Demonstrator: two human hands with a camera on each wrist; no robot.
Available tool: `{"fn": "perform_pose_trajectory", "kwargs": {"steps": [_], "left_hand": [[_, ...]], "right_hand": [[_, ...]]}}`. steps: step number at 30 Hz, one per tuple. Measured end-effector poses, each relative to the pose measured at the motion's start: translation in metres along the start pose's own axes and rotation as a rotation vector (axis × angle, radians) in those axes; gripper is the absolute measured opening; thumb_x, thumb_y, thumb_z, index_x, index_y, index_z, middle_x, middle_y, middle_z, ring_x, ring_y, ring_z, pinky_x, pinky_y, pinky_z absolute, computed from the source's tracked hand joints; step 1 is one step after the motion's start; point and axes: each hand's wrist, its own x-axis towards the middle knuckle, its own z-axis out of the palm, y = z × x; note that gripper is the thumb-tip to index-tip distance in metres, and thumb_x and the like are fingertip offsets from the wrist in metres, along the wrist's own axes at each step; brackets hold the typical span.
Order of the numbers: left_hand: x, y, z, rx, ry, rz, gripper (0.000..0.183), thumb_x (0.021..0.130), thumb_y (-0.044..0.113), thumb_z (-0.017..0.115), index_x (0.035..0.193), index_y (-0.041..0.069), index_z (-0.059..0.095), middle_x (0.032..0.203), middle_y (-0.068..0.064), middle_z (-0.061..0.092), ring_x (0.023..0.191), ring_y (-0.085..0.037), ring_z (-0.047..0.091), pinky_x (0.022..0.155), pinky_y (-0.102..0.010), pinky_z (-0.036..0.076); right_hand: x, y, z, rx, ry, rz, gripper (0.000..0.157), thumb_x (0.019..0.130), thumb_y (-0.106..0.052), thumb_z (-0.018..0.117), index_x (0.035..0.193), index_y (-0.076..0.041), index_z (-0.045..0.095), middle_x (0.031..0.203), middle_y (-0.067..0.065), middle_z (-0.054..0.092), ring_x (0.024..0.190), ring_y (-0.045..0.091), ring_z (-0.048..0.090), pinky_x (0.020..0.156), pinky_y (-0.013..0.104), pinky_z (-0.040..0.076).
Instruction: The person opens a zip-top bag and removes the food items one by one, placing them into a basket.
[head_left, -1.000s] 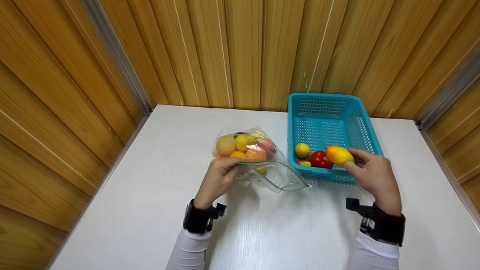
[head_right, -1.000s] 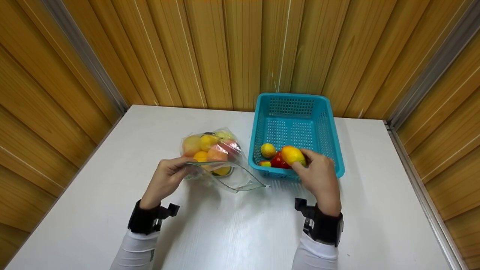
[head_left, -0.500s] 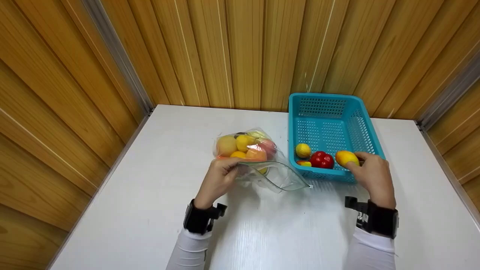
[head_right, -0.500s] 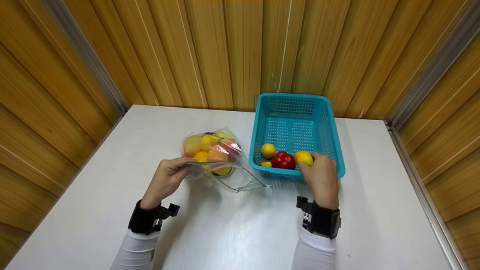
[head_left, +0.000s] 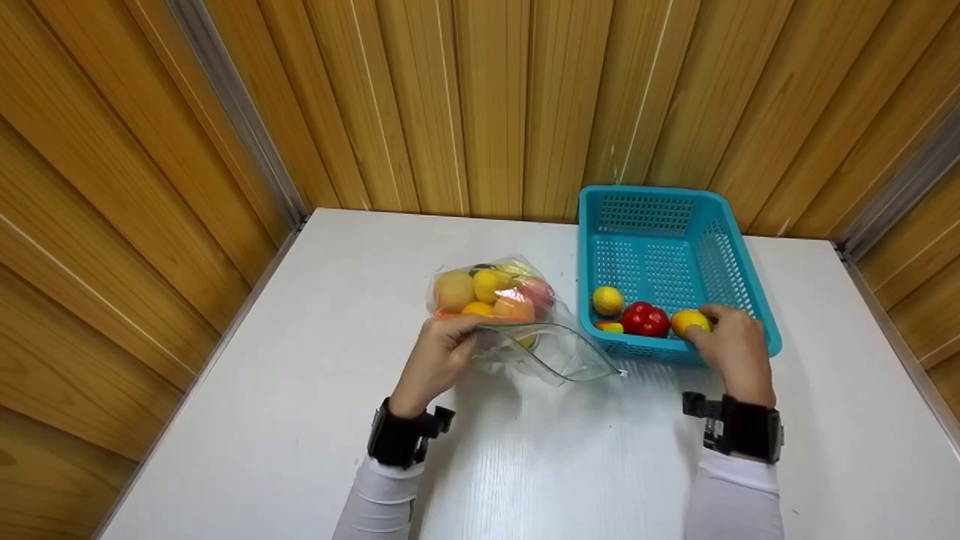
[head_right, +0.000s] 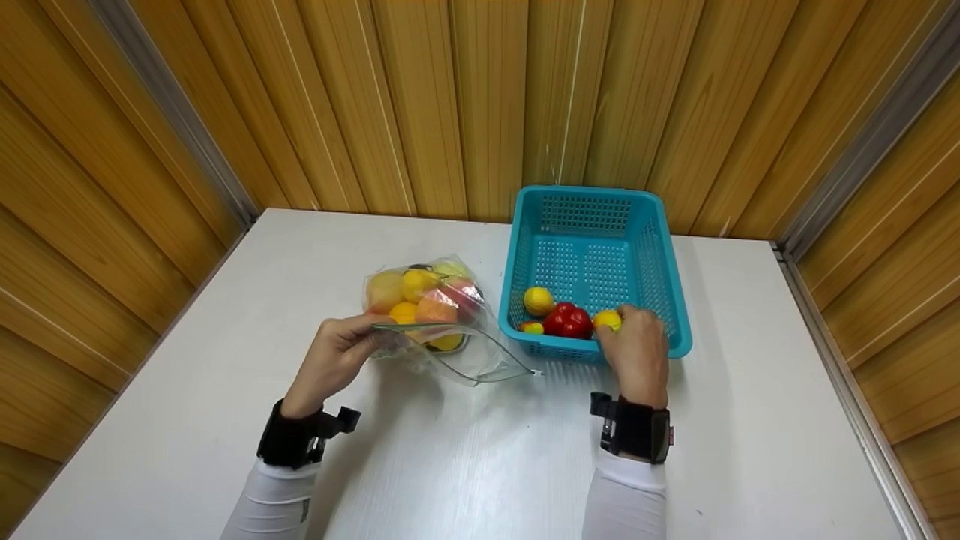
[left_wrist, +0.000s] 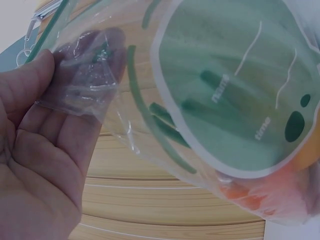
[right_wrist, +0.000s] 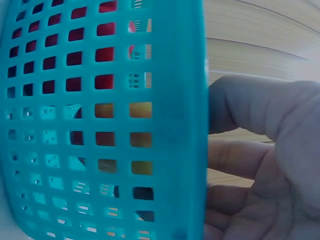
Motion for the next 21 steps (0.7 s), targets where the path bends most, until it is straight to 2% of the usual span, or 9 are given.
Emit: {"fn": "perform_pose_trajectory", "kwargs": {"steps": [6,11,16,21], "left_hand": [[-0.0009,0.0011,-0.0003,0.004,-0.003,-0.018,0.021,0.101,-0.002,0.071,0.118,0.0,0.084,0.118,-0.015,0.084,0.104,-0.015,0.073,0.098,-0.033,0.065],[-0.0009,0.0018,-0.0002,0.007,0.002,-0.022,0.023,0.1,-0.006,0.071,0.117,0.0,0.085,0.116,-0.014,0.085,0.101,-0.005,0.07,0.093,-0.028,0.064],[-0.0006,0.0004,0.0001,-0.003,0.004,-0.018,0.021,0.1,-0.005,0.071,0.116,0.0,0.085,0.114,-0.014,0.085,0.098,-0.003,0.068,0.092,-0.027,0.063],[-0.0001,-0.0007,-0.0001,-0.015,-0.005,-0.021,0.019,0.101,-0.002,0.072,0.116,-0.001,0.084,0.114,-0.015,0.085,0.101,-0.012,0.073,0.095,-0.03,0.065]], "right_hand": [[0.0021,0.0017,0.0032,-0.005,0.001,0.016,0.057,0.109,-0.015,0.063,0.152,0.02,0.049,0.153,0.046,0.052,0.127,0.056,0.052,0.113,0.069,0.052],[0.003,0.0022,0.005,-0.022,-0.004,0.007,0.056,0.107,-0.015,0.063,0.147,0.023,0.052,0.147,0.048,0.056,0.123,0.058,0.054,0.106,0.069,0.054],[0.0039,0.001,0.0034,-0.027,-0.034,0.028,0.057,0.108,-0.016,0.061,0.149,0.023,0.05,0.146,0.047,0.055,0.122,0.057,0.053,0.101,0.063,0.056],[0.0057,-0.0028,-0.0007,-0.027,-0.084,0.078,0.06,0.11,-0.019,0.055,0.153,0.021,0.046,0.158,0.046,0.046,0.139,0.06,0.048,0.114,0.071,0.052]]}}
